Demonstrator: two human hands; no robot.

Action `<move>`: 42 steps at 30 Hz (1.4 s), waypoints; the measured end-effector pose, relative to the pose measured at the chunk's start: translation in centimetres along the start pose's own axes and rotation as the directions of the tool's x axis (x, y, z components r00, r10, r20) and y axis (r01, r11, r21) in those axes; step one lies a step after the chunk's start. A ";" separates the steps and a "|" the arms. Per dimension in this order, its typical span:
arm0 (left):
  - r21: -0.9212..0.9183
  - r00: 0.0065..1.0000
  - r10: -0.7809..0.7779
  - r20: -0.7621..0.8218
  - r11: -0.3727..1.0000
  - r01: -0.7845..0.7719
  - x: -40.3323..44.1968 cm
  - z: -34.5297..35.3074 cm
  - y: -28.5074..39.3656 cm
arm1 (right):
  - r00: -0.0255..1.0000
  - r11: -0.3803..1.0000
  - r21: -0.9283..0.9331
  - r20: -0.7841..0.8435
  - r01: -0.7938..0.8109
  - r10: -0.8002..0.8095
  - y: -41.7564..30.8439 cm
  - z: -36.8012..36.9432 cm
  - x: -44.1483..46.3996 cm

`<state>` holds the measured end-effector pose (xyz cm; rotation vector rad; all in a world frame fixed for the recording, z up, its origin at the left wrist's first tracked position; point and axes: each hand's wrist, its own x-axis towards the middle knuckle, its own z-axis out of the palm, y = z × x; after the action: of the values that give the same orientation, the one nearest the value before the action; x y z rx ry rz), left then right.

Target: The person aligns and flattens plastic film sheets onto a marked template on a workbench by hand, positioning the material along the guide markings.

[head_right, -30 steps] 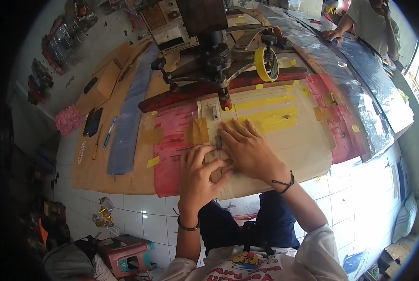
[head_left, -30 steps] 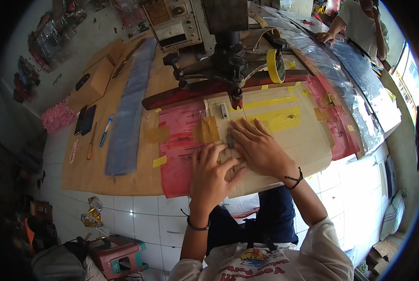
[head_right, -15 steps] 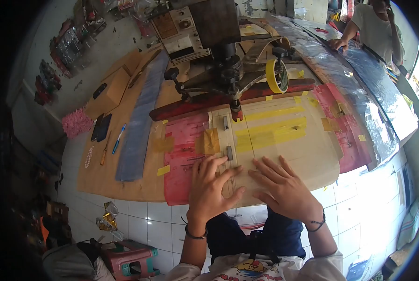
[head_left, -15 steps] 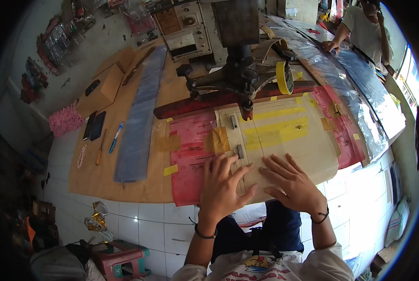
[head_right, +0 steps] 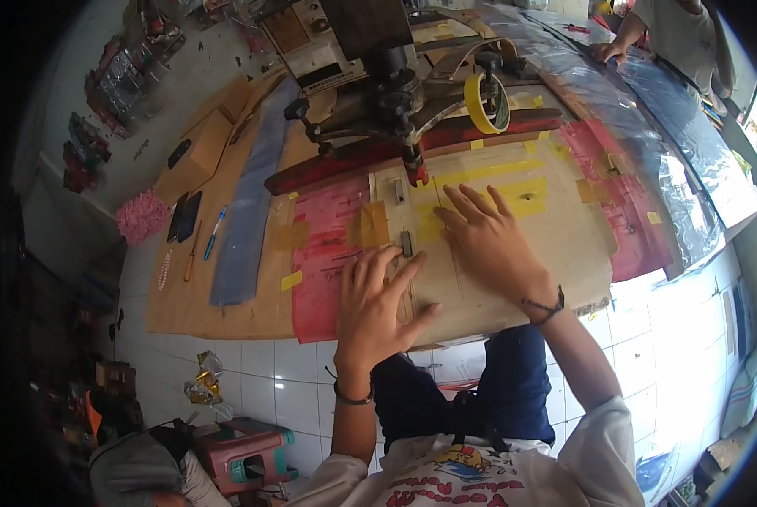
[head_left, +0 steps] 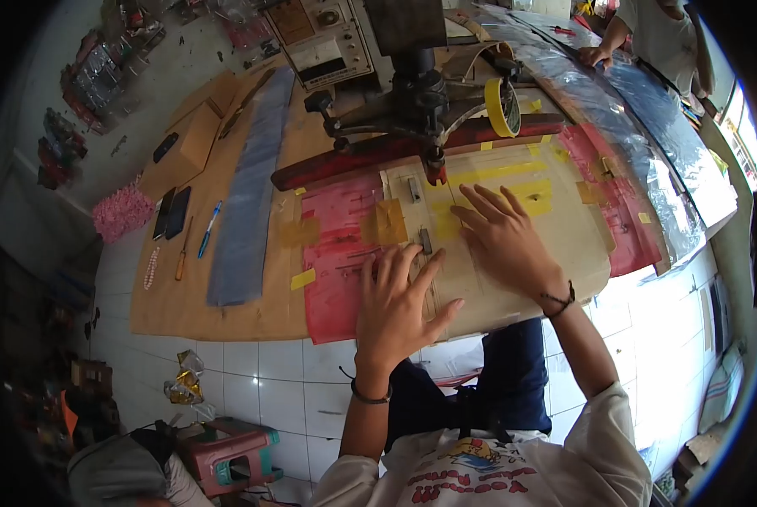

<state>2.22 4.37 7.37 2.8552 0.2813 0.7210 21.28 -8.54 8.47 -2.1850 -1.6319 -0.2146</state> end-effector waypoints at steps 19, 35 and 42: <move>-0.007 0.999 -0.023 0.030 1.000 0.023 0.3 -0.1 0.2 | 0.999 0.998 0.054 -0.036 -0.016 0.018 0.0 1.1 -0.7; -0.069 1.000 0.016 -0.014 0.997 -0.017 0.0 -0.3 0.0 | 0.990 0.994 0.103 -0.140 -0.020 0.035 -0.3 0.0 -1.5; -0.083 1.000 0.004 -0.020 0.997 -0.006 -0.1 -0.2 0.1 | 0.995 0.997 0.004 0.062 -0.076 0.076 -0.5 0.6 -0.2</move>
<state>2.07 4.31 7.52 2.7730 0.2413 0.7443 20.71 -8.34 8.01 -2.2651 -1.5759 -0.1216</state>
